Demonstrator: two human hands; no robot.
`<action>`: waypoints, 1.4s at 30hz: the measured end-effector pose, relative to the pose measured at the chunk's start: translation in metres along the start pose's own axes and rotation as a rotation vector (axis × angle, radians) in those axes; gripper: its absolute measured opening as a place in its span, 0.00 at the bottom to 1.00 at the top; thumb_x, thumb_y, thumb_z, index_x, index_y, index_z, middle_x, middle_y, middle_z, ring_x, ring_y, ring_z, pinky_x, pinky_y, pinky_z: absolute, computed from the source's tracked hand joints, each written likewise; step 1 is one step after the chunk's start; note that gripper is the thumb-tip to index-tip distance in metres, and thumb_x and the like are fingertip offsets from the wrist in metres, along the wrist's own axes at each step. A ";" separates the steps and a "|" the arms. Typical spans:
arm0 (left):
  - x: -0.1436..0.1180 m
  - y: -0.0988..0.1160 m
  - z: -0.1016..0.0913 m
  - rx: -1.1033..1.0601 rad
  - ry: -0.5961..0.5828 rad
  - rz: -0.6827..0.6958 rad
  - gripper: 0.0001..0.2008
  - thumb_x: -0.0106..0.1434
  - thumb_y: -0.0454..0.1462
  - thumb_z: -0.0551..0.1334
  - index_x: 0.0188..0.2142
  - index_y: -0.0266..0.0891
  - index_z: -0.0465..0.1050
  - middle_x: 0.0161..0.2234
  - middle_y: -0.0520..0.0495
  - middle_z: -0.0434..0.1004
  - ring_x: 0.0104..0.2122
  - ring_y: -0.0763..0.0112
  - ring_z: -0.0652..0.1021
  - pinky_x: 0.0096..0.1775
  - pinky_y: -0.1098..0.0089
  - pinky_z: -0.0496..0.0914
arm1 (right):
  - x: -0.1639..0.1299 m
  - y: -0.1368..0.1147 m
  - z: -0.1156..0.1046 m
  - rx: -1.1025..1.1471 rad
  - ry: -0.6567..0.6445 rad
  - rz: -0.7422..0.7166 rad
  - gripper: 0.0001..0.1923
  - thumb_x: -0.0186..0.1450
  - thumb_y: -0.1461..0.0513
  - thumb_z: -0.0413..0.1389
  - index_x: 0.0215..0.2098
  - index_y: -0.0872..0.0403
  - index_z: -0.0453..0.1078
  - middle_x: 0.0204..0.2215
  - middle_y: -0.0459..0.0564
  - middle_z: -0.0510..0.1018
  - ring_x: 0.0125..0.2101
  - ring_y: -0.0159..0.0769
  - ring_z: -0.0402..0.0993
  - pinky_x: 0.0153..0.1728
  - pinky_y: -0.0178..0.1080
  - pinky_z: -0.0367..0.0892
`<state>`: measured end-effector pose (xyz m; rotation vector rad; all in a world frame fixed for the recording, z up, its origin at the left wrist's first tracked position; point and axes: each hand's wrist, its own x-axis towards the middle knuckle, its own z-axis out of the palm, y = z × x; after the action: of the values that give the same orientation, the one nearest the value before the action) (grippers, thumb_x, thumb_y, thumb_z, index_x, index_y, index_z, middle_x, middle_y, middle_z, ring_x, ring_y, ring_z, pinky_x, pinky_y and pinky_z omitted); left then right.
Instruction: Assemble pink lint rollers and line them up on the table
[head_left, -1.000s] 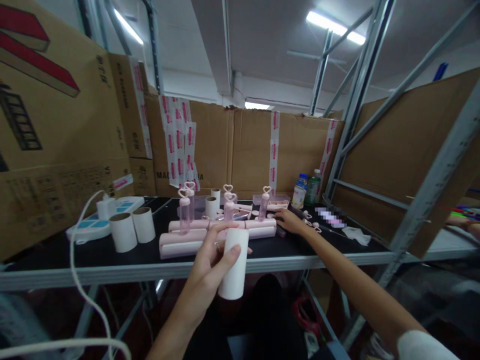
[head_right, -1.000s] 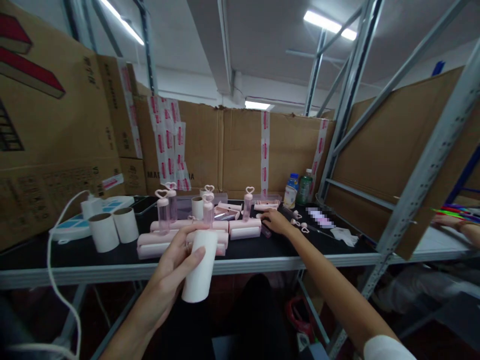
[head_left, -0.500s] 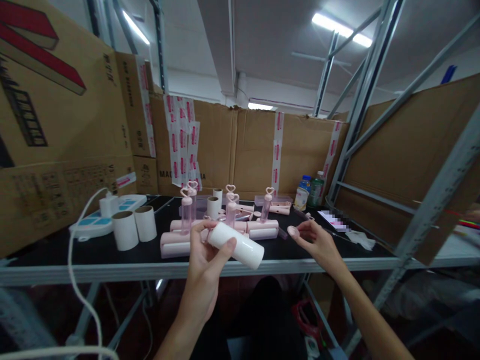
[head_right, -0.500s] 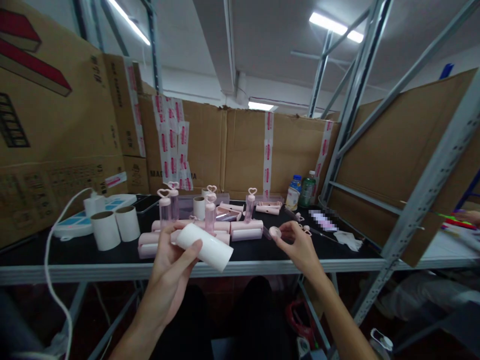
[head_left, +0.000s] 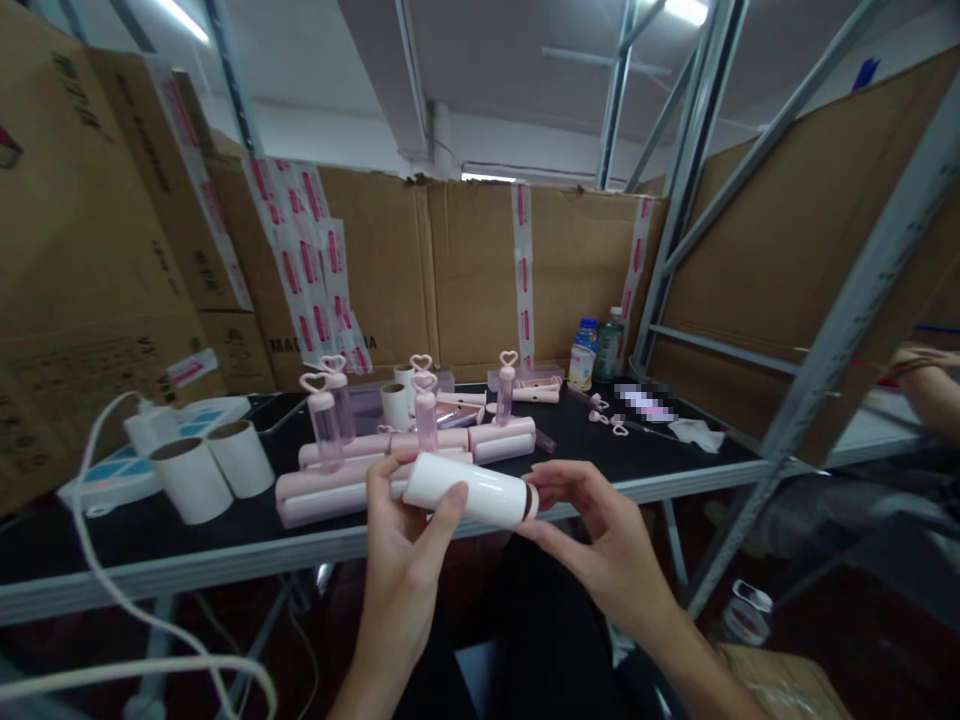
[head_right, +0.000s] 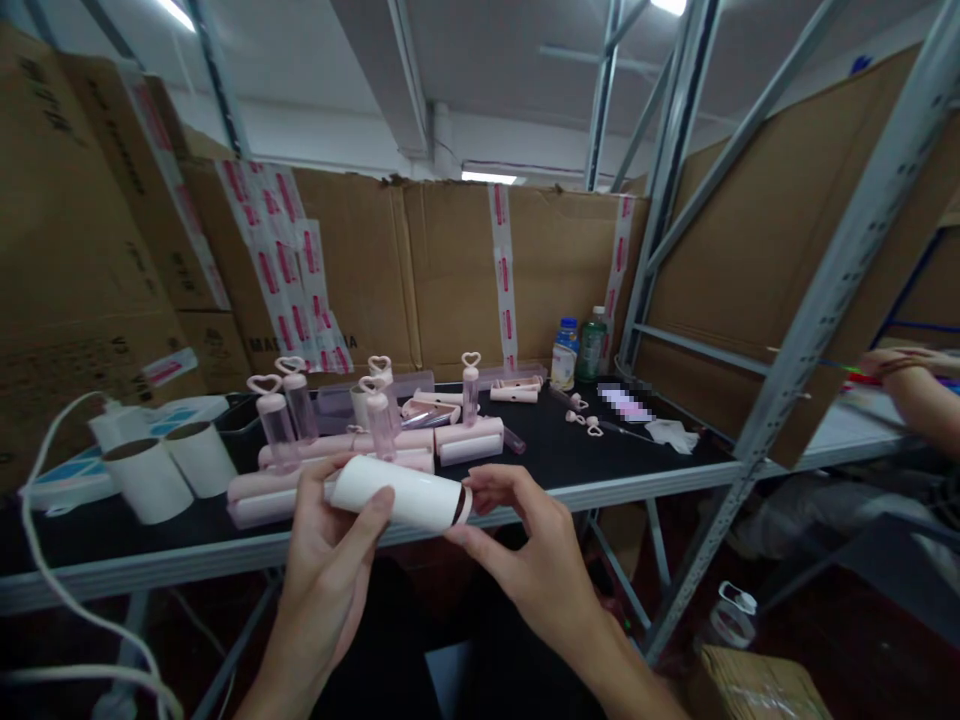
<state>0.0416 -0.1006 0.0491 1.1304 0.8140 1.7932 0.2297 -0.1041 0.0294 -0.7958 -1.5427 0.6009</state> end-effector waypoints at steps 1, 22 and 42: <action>-0.001 -0.001 0.001 -0.007 0.004 0.000 0.27 0.60 0.42 0.75 0.53 0.48 0.66 0.43 0.55 0.75 0.39 0.75 0.76 0.41 0.78 0.72 | -0.002 0.002 0.001 -0.002 0.035 -0.005 0.19 0.64 0.59 0.70 0.52 0.46 0.75 0.45 0.46 0.84 0.44 0.37 0.80 0.49 0.39 0.74; -0.008 0.011 0.015 -0.086 0.044 -0.033 0.21 0.58 0.41 0.76 0.43 0.44 0.68 0.39 0.55 0.74 0.37 0.75 0.76 0.38 0.80 0.75 | -0.018 -0.005 0.021 -0.183 0.204 -0.377 0.27 0.69 0.69 0.63 0.62 0.41 0.75 0.54 0.51 0.83 0.51 0.44 0.82 0.52 0.44 0.79; -0.010 0.021 0.002 0.030 -0.304 -0.324 0.26 0.60 0.46 0.74 0.55 0.46 0.71 0.37 0.49 0.78 0.35 0.66 0.79 0.36 0.72 0.76 | -0.018 -0.004 0.007 -0.059 -0.166 -0.220 0.70 0.45 0.50 0.80 0.76 0.38 0.47 0.75 0.54 0.54 0.73 0.58 0.52 0.71 0.60 0.57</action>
<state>0.0396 -0.1190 0.0642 1.1787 0.7907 1.3098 0.2223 -0.1198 0.0199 -0.6207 -1.7796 0.4699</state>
